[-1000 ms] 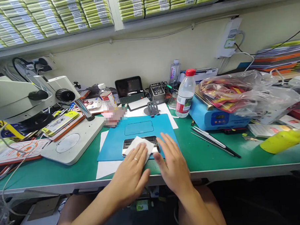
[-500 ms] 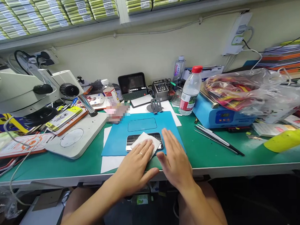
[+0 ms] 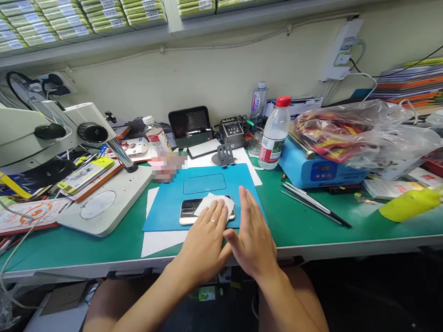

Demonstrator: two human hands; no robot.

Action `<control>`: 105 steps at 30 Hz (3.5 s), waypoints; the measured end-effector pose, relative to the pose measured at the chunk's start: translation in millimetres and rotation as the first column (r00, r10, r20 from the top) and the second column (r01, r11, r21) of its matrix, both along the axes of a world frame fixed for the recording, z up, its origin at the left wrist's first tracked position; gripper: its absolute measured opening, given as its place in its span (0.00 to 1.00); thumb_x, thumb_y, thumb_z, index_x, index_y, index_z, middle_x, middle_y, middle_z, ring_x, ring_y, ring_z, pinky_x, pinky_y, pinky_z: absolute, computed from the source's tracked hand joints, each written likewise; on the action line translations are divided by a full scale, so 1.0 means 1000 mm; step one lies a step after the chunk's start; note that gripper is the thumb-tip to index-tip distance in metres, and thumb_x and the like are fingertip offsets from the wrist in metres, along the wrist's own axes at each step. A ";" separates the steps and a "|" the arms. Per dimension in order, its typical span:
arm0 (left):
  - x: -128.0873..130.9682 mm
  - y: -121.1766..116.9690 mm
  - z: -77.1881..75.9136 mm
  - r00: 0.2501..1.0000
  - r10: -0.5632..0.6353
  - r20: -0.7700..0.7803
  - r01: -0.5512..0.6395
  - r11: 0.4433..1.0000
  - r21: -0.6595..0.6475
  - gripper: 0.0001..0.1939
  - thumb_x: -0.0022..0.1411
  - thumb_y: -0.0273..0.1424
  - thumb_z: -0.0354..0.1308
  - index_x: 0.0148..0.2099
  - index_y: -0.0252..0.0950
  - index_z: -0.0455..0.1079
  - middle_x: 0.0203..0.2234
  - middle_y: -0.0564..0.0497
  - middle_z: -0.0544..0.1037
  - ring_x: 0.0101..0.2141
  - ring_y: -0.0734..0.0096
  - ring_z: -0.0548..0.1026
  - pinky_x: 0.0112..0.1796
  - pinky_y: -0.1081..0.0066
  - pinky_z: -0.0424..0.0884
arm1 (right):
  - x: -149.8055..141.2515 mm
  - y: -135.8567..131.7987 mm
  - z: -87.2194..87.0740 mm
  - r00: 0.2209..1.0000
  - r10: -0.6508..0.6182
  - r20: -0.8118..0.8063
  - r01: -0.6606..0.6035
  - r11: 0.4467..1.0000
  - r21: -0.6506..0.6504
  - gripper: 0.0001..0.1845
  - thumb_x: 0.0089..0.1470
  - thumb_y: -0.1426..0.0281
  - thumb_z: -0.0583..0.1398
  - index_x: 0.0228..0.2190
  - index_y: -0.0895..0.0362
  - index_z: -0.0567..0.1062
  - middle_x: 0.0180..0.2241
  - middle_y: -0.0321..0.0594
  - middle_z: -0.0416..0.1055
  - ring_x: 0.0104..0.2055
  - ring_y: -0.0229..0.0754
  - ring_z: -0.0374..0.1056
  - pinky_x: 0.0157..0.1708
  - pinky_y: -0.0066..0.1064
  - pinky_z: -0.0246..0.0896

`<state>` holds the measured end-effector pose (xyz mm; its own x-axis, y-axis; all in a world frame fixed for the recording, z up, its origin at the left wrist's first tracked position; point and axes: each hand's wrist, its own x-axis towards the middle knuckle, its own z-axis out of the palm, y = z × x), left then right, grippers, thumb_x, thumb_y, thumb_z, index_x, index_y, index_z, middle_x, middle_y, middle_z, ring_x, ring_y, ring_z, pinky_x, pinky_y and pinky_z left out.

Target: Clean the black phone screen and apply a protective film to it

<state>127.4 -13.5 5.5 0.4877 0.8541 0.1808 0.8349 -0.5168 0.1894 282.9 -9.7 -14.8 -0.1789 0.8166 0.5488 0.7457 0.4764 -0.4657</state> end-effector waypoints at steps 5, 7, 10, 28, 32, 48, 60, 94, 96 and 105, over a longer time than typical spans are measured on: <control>0.012 0.021 0.005 1.000 -0.002 -0.019 0.002 1.000 0.008 0.33 0.75 0.42 0.38 0.70 0.20 0.53 0.68 0.32 0.56 0.69 0.49 0.54 0.65 0.54 0.57 | 0.001 0.000 0.001 1.000 -0.012 0.012 0.012 1.000 0.000 0.50 0.59 0.38 0.35 0.71 0.55 0.40 0.70 0.55 0.50 0.71 0.59 0.48 0.64 0.56 0.53; 0.008 0.016 0.004 1.000 -0.015 -0.010 0.016 0.999 0.031 0.33 0.75 0.42 0.38 0.70 0.22 0.54 0.69 0.33 0.56 0.69 0.50 0.54 0.65 0.53 0.57 | 0.002 -0.001 0.002 1.000 -0.009 -0.011 0.009 1.000 -0.018 0.48 0.60 0.39 0.36 0.71 0.54 0.41 0.70 0.54 0.51 0.71 0.57 0.48 0.65 0.55 0.52; -0.011 -0.008 0.002 0.999 -0.052 -0.016 0.053 0.997 0.054 0.32 0.76 0.43 0.39 0.71 0.25 0.53 0.70 0.37 0.54 0.69 0.52 0.52 0.66 0.55 0.56 | 0.005 -0.003 0.003 0.997 0.021 -0.070 -0.023 1.000 -0.021 0.51 0.58 0.38 0.33 0.71 0.55 0.42 0.70 0.52 0.50 0.72 0.56 0.46 0.67 0.54 0.49; -0.082 0.016 0.032 0.888 -0.459 -0.022 0.457 0.887 -0.059 0.25 0.75 0.37 0.43 0.70 0.38 0.55 0.66 0.45 0.64 0.68 0.60 0.58 0.66 0.58 0.58 | 0.005 -0.004 0.004 0.987 0.050 -0.153 -0.056 0.998 -0.035 0.56 0.52 0.34 0.31 0.71 0.55 0.41 0.71 0.51 0.47 0.72 0.57 0.45 0.68 0.54 0.47; -0.072 0.027 0.030 0.859 -0.513 -0.010 0.512 0.859 -0.025 0.22 0.76 0.33 0.43 0.67 0.34 0.59 0.64 0.43 0.67 0.66 0.59 0.62 0.65 0.57 0.61 | 0.004 -0.002 0.003 0.988 0.034 -0.148 -0.038 0.999 -0.020 0.58 0.51 0.33 0.32 0.71 0.55 0.42 0.71 0.51 0.48 0.72 0.58 0.45 0.68 0.55 0.47; -0.054 0.045 0.029 0.821 -0.571 -0.004 0.571 0.821 -0.013 0.26 0.75 0.42 0.46 0.66 0.32 0.62 0.65 0.41 0.66 0.67 0.56 0.59 0.67 0.56 0.55 | 0.001 -0.002 0.006 0.998 0.002 -0.063 -0.002 1.000 0.002 0.53 0.56 0.37 0.33 0.71 0.57 0.46 0.70 0.53 0.51 0.72 0.57 0.46 0.67 0.53 0.49; -0.121 0.028 0.035 0.851 -0.521 -0.067 0.515 0.853 -0.091 0.25 0.75 0.37 0.47 0.70 0.39 0.56 0.67 0.47 0.63 0.68 0.60 0.59 0.68 0.52 0.52 | 0.001 -0.001 0.005 0.999 -0.014 -0.046 0.014 1.000 0.005 0.51 0.58 0.37 0.36 0.70 0.57 0.49 0.70 0.51 0.53 0.72 0.53 0.47 0.67 0.51 0.51; -0.070 -0.020 -0.003 0.980 0.200 0.010 -0.200 0.980 0.016 0.31 0.75 0.38 0.39 0.71 0.20 0.51 0.70 0.32 0.51 0.70 0.49 0.50 0.67 0.52 0.56 | -0.013 0.006 0.005 0.957 -0.192 0.219 0.176 0.980 0.089 0.32 0.65 0.52 0.52 0.58 0.62 0.70 0.64 0.56 0.63 0.68 0.61 0.54 0.59 0.56 0.61; -0.068 -0.020 -0.003 0.977 0.212 0.006 -0.212 0.977 0.001 0.32 0.75 0.38 0.39 0.71 0.20 0.51 0.70 0.32 0.52 0.70 0.49 0.49 0.67 0.51 0.55 | -0.015 0.007 0.005 0.952 -0.206 0.226 0.187 0.977 0.105 0.33 0.65 0.51 0.53 0.58 0.63 0.70 0.64 0.57 0.63 0.68 0.62 0.54 0.58 0.55 0.62; -0.060 -0.024 -0.006 0.972 0.230 0.040 -0.231 0.973 0.003 0.30 0.75 0.37 0.39 0.71 0.22 0.50 0.70 0.32 0.52 0.70 0.48 0.50 0.66 0.48 0.56 | -0.014 0.005 0.005 0.955 -0.195 0.223 0.176 0.979 0.099 0.31 0.65 0.52 0.52 0.57 0.61 0.71 0.64 0.57 0.63 0.69 0.61 0.53 0.59 0.56 0.61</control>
<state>67.1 -37.8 -0.3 0.2701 0.9411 0.2033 0.9237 -0.3128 0.2211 269.1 -4.5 -9.7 -0.1576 0.8039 0.5735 0.9070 0.3474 -0.2378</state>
